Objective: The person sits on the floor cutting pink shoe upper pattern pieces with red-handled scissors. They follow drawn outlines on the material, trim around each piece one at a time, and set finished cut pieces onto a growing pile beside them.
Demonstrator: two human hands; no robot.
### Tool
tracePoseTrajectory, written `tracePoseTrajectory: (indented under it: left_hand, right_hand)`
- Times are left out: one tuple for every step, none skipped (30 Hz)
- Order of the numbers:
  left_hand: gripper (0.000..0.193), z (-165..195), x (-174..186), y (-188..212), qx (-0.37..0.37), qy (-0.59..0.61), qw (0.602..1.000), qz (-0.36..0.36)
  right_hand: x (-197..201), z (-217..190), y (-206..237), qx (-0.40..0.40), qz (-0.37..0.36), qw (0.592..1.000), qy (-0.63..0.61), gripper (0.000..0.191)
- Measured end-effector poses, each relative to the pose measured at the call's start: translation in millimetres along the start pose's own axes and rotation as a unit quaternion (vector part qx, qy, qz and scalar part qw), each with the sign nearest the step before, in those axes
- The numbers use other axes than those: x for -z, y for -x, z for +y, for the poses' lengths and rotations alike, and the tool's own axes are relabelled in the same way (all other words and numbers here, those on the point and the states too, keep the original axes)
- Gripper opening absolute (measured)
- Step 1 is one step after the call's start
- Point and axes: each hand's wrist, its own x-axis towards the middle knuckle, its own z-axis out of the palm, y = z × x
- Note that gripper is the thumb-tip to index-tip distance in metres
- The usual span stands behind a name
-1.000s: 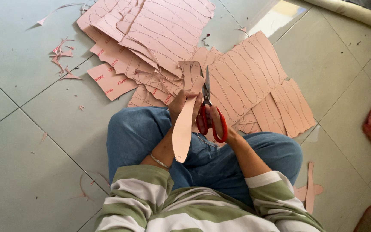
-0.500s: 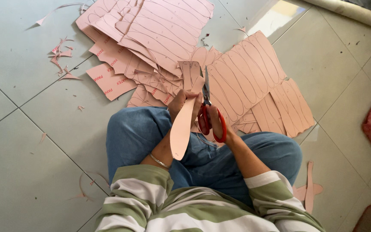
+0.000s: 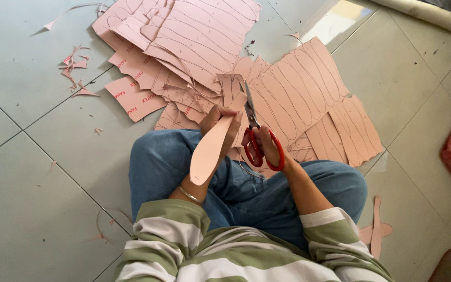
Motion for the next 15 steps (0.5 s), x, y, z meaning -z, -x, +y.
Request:
tracePoseTrajectory:
  left_hand:
    - [0.013,0.6,1.4,-0.2,0.006,0.002,1.0,-0.002]
    - [0.013,1.2,3.0,-0.6,0.012,0.006,1.0,-0.006]
    - [0.013,2.2,4.3,-0.8,0.017,0.01,1.0,-0.008]
    - [0.013,2.9,5.6,-1.6,0.024,0.015,1.0,-0.013]
    - [0.013,3.7,6.7,-2.5,0.03,0.02,0.999,-0.017]
    - [0.013,4.6,8.1,-2.8,0.037,0.026,0.999,-0.021]
    - [0.013,5.5,9.3,-3.5,0.043,0.033,0.998,-0.025]
    - [0.013,6.0,10.5,-4.2,0.051,0.041,0.997,-0.031]
    - [0.013,6.5,10.9,-4.3,0.059,0.051,0.996,-0.037]
    - [0.013,6.2,12.5,-5.9,0.068,0.061,0.995,-0.044]
    - [0.013,5.5,13.9,-8.5,0.076,0.071,0.993,-0.052]
    - [0.013,4.6,14.7,-10.5,0.081,0.078,0.992,-0.061]
    - [0.013,3.6,16.6,-11.9,0.086,0.085,0.99,-0.068]
    - [0.014,1.9,18.4,-14.3,0.092,0.09,0.989,-0.075]
    - [0.014,0.6,20.1,-16.6,0.096,0.099,0.987,-0.082]
  right_hand:
    - [0.7,-1.2,0.7,-0.002,-0.005,1.0,0.0,0.092]
    - [1.4,-2.1,1.1,-0.004,-0.001,1.0,0.005,0.092]
    - [2.3,-3.2,1.2,-0.007,0.002,1.0,0.01,0.092]
    - [3.6,-3.8,1.8,-0.009,0.006,1.0,0.014,0.092]
    - [5.6,-4.5,2.6,-0.008,-0.002,1.0,0.01,0.091]
    - [8.0,-5.0,3.2,-0.007,-0.01,1.0,0.006,0.09]
    - [10.9,-5.6,3.8,-0.006,-0.018,1.0,0.002,0.088]
    - [13.5,-6.0,4.1,-0.009,-0.014,1.0,0.011,0.087]
    - [16.1,-6.2,4.5,-0.012,-0.01,1.0,0.021,0.085]
    - [18.6,-6.3,5.3,-0.015,-0.006,0.999,0.03,0.083]
    - [21.3,-6.7,5.9,-0.018,-0.011,1.0,0.021,0.08]
    - [24.0,-7.2,6.6,-0.021,-0.016,1.0,0.012,0.078]
    - [26.4,-7.9,7.4,-0.024,-0.022,0.999,0.004,0.075]
    - [28.4,-8.8,7.7,-0.022,-0.027,0.999,0.007,0.075]
    - [30.4,-10.2,8.2,-0.021,-0.032,0.999,0.01,0.074]
